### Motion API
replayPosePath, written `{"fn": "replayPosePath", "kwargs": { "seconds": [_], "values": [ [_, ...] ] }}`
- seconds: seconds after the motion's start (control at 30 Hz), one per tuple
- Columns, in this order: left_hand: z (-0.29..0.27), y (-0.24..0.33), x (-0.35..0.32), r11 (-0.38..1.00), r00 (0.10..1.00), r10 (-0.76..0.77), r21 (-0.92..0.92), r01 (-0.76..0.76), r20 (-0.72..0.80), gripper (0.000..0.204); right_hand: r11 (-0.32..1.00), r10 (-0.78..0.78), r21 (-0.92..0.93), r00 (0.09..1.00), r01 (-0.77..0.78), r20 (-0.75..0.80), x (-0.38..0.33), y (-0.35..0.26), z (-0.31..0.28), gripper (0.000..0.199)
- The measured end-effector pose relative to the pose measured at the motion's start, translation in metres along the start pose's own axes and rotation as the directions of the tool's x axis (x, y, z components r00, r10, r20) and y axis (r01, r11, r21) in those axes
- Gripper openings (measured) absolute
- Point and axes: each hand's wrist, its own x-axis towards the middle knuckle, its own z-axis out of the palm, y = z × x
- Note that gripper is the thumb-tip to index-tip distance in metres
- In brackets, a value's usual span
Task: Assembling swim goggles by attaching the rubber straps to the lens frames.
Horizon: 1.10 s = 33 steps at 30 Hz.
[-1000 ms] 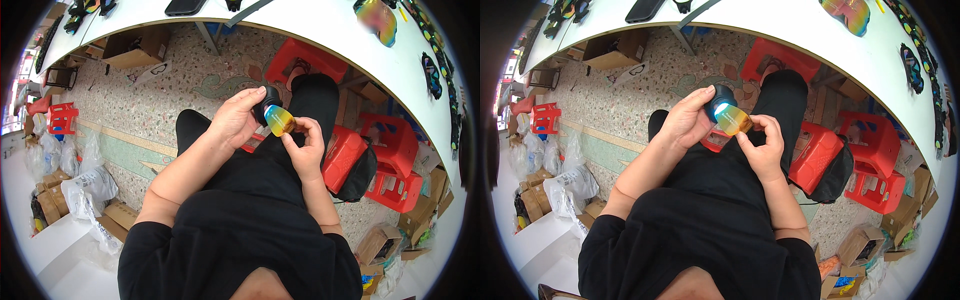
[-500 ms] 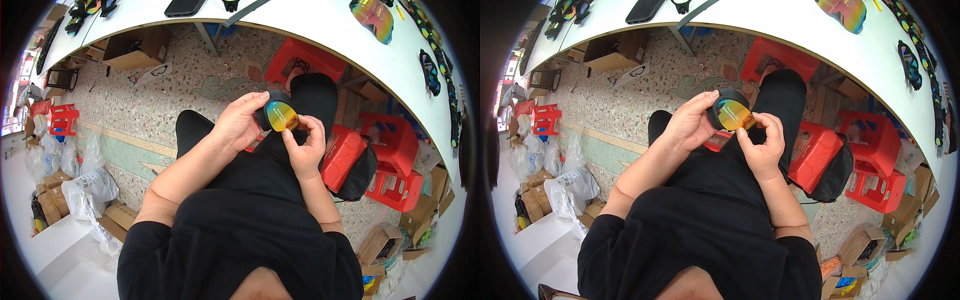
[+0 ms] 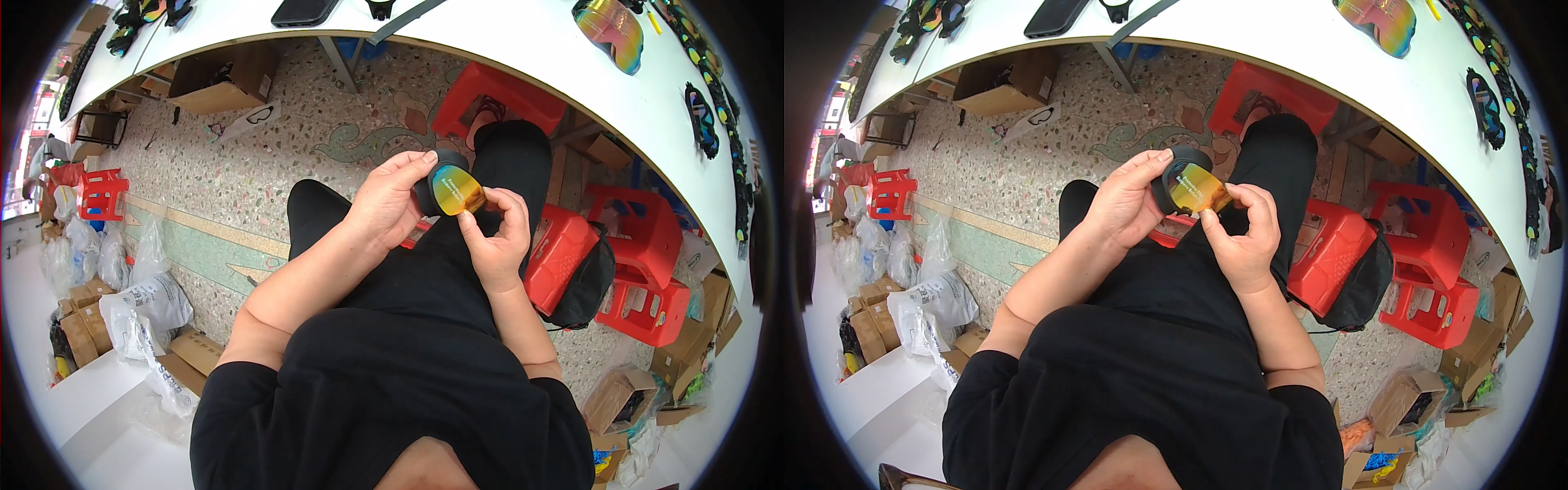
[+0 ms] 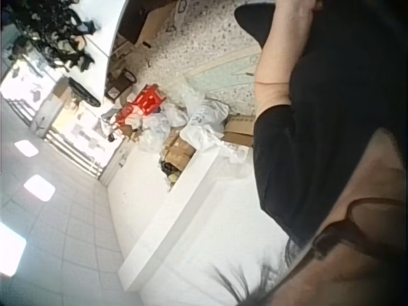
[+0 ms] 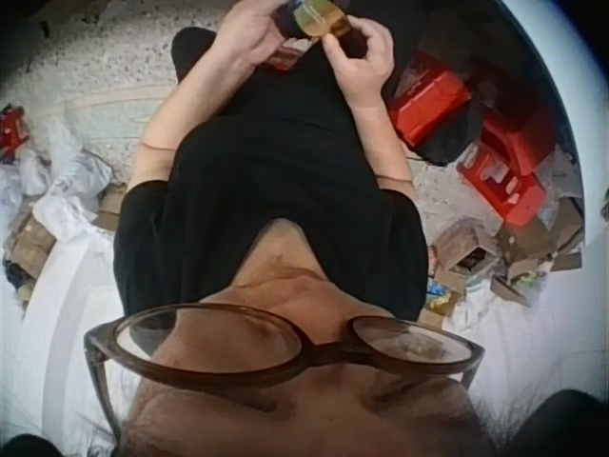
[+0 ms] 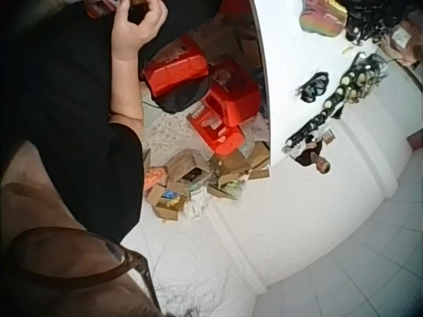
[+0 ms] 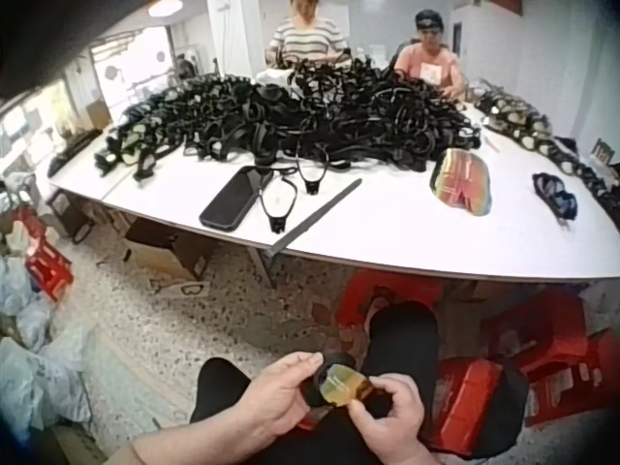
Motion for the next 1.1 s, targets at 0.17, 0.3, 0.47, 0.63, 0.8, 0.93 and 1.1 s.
{"fn": "replayPosePath", "kwargs": {
  "seconds": [0.17, 0.3, 0.47, 0.63, 0.8, 0.93, 1.1],
  "values": [
    [-0.004, -0.001, 0.000, 0.999, 1.000, 0.009, 0.034, -0.009, 0.023, 0.015, 1.000, -0.030, 0.004, 1.000, 0.030, -0.009, 0.000, 0.001, -0.001, 0.040],
    [-0.002, 0.003, -0.004, 0.964, 0.994, 0.103, 0.243, -0.109, 0.037, 0.013, 0.996, -0.080, 0.042, 0.997, 0.080, -0.003, 0.001, 0.004, -0.001, 0.041],
    [-0.002, 0.004, -0.006, 0.863, 0.964, 0.241, 0.430, -0.267, 0.115, 0.014, 0.993, -0.057, 0.102, 0.998, 0.055, 0.010, -0.002, 0.005, 0.000, 0.041],
    [-0.008, 0.013, -0.016, 0.547, 0.920, 0.274, 0.742, -0.388, 0.280, 0.025, 0.958, 0.094, 0.268, 0.995, -0.102, 0.043, -0.006, 0.005, 0.000, 0.041],
    [-0.022, -0.001, -0.032, 0.246, 0.796, 0.372, 0.776, -0.581, 0.477, 0.037, 0.962, 0.073, 0.260, 0.996, -0.084, 0.051, -0.006, 0.002, 0.001, 0.041],
    [-0.020, 0.000, -0.035, 0.318, 0.857, 0.322, 0.806, -0.499, 0.403, 0.038, 0.962, 0.062, 0.261, 0.997, -0.074, 0.052, -0.006, 0.000, 0.000, 0.040],
    [-0.022, 0.004, -0.036, 0.280, 0.847, 0.305, 0.810, -0.516, 0.435, 0.039, 0.954, 0.085, 0.283, 0.995, -0.095, 0.048, -0.010, 0.000, 0.001, 0.041]
  ]
}}
